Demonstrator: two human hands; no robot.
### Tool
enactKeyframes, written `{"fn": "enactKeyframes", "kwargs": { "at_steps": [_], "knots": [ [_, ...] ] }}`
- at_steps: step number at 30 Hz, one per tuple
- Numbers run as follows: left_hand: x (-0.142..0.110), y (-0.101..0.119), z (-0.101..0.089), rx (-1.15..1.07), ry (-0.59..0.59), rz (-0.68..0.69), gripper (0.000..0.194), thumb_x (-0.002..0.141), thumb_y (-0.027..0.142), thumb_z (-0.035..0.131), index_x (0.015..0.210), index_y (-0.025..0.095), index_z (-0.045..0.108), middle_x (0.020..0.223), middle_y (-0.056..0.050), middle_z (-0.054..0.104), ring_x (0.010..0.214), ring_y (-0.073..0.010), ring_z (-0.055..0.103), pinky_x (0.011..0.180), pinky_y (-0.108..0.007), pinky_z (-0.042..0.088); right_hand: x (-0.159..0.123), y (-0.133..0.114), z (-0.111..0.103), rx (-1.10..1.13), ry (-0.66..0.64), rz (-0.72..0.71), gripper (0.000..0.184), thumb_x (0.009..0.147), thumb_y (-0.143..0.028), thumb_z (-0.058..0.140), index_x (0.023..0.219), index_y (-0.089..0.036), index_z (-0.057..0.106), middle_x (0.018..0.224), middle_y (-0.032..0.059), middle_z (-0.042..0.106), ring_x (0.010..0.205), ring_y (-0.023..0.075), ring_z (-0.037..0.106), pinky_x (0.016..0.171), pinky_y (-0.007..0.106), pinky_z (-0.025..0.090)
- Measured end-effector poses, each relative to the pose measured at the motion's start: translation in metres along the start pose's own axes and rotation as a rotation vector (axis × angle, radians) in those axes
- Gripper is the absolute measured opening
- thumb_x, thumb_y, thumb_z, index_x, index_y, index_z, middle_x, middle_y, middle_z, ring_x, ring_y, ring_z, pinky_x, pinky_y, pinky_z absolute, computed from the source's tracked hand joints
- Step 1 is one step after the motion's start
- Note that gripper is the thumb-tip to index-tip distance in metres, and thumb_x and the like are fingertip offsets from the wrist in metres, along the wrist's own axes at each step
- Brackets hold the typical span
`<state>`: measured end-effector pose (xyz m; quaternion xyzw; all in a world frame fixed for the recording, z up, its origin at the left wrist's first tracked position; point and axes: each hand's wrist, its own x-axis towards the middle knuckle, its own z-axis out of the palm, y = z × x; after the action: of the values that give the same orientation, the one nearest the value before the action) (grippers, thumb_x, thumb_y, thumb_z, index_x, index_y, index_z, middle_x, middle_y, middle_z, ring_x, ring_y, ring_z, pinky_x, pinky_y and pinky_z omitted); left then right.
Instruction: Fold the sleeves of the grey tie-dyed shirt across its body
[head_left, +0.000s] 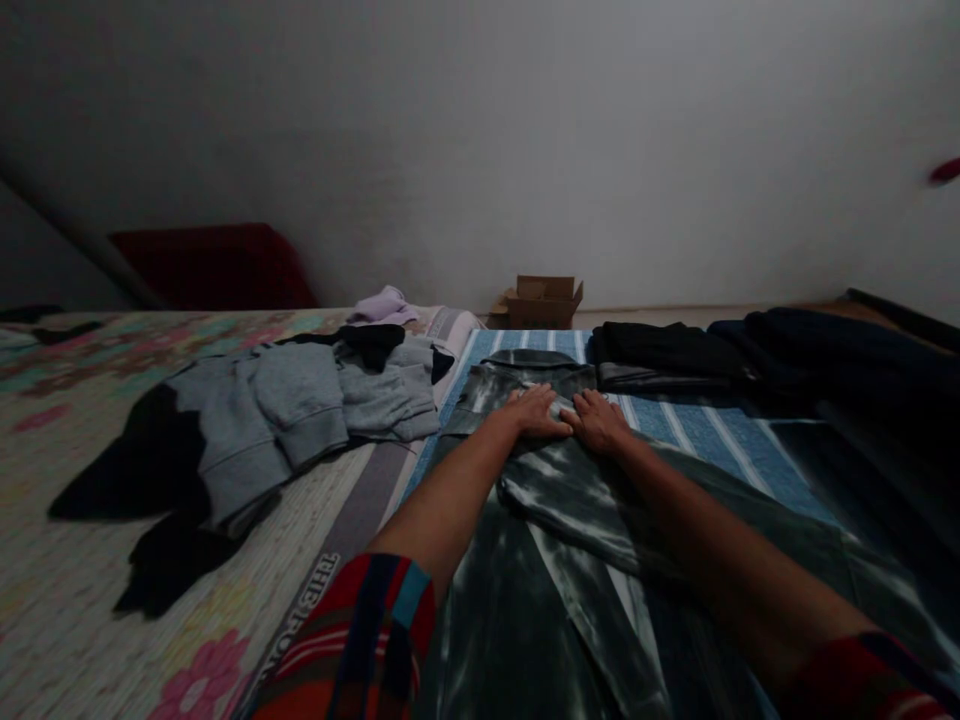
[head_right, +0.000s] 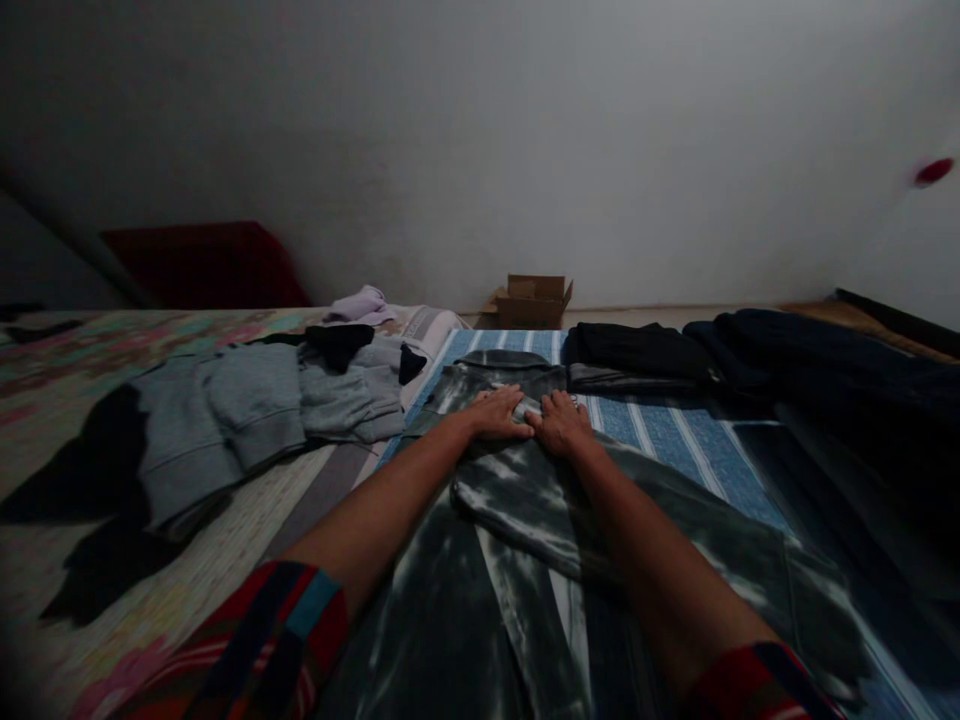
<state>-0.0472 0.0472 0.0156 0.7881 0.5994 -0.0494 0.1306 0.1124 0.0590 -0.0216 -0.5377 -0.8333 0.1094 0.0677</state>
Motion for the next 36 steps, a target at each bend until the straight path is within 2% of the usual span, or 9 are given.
{"fn": "enactKeyframes", "kwargs": {
  "at_steps": [8,15,25,29,34,36],
  "knots": [
    [0.007,-0.003,0.002,-0.004,0.028,-0.006,0.087,0.073,0.064,0.059,0.143,0.018,0.033,0.154,-0.016,0.025,0.141,-0.0317,0.023,0.112,-0.048,0.023,-0.001,0.000,-0.003,-0.006,0.003,-0.005,0.044,0.096,-0.050,0.030,0.117,-0.020,0.053,0.129,0.0124,0.048,0.124,0.0259,0.039,0.097,0.043,0.033],
    [0.007,-0.007,0.009,-0.017,0.025,0.006,0.093,0.075,0.068,0.053,0.147,0.016,0.024,0.156,-0.015,0.020,0.143,-0.0285,0.018,0.114,-0.047,0.017,-0.003,0.000,-0.003,-0.006,0.009,-0.012,0.040,0.096,-0.049,0.031,0.112,-0.020,0.053,0.124,0.0120,0.050,0.122,0.0255,0.041,0.096,0.044,0.034],
    [0.000,-0.004,0.003,-0.024,0.022,0.003,0.090,0.078,0.065,0.054,0.147,0.015,0.026,0.157,-0.015,0.015,0.144,-0.0295,0.014,0.115,-0.046,0.016,0.002,-0.001,-0.002,-0.019,-0.017,0.011,0.051,0.096,-0.052,0.027,0.125,-0.017,0.049,0.138,0.0142,0.042,0.132,0.0269,0.032,0.101,0.043,0.029],
    [0.002,-0.009,0.005,-0.013,0.009,-0.005,0.092,0.077,0.067,0.053,0.148,0.015,0.025,0.157,-0.015,0.014,0.144,-0.0305,0.013,0.114,-0.048,0.016,0.002,-0.003,-0.004,-0.053,-0.018,-0.007,0.052,0.096,-0.052,0.026,0.126,-0.016,0.049,0.139,0.0155,0.042,0.131,0.0277,0.034,0.100,0.044,0.030],
    [0.002,-0.014,0.007,-0.024,0.007,0.005,0.095,0.075,0.068,0.053,0.148,0.016,0.022,0.158,-0.015,0.012,0.144,-0.0308,0.012,0.114,-0.050,0.014,0.011,-0.005,-0.011,-0.120,0.033,-0.107,0.048,0.097,-0.041,0.030,0.134,-0.014,0.042,0.145,0.0156,0.035,0.135,0.0264,0.027,0.106,0.041,0.022],
    [0.000,-0.013,0.007,-0.035,0.012,-0.001,0.096,0.075,0.070,0.052,0.148,0.016,0.022,0.157,-0.015,0.013,0.144,-0.0304,0.012,0.114,-0.050,0.013,0.019,-0.005,-0.013,-0.147,0.053,-0.119,0.045,0.096,-0.037,0.031,0.131,-0.011,0.045,0.142,0.0170,0.039,0.133,0.0267,0.030,0.105,0.039,0.024]
  ]
}}
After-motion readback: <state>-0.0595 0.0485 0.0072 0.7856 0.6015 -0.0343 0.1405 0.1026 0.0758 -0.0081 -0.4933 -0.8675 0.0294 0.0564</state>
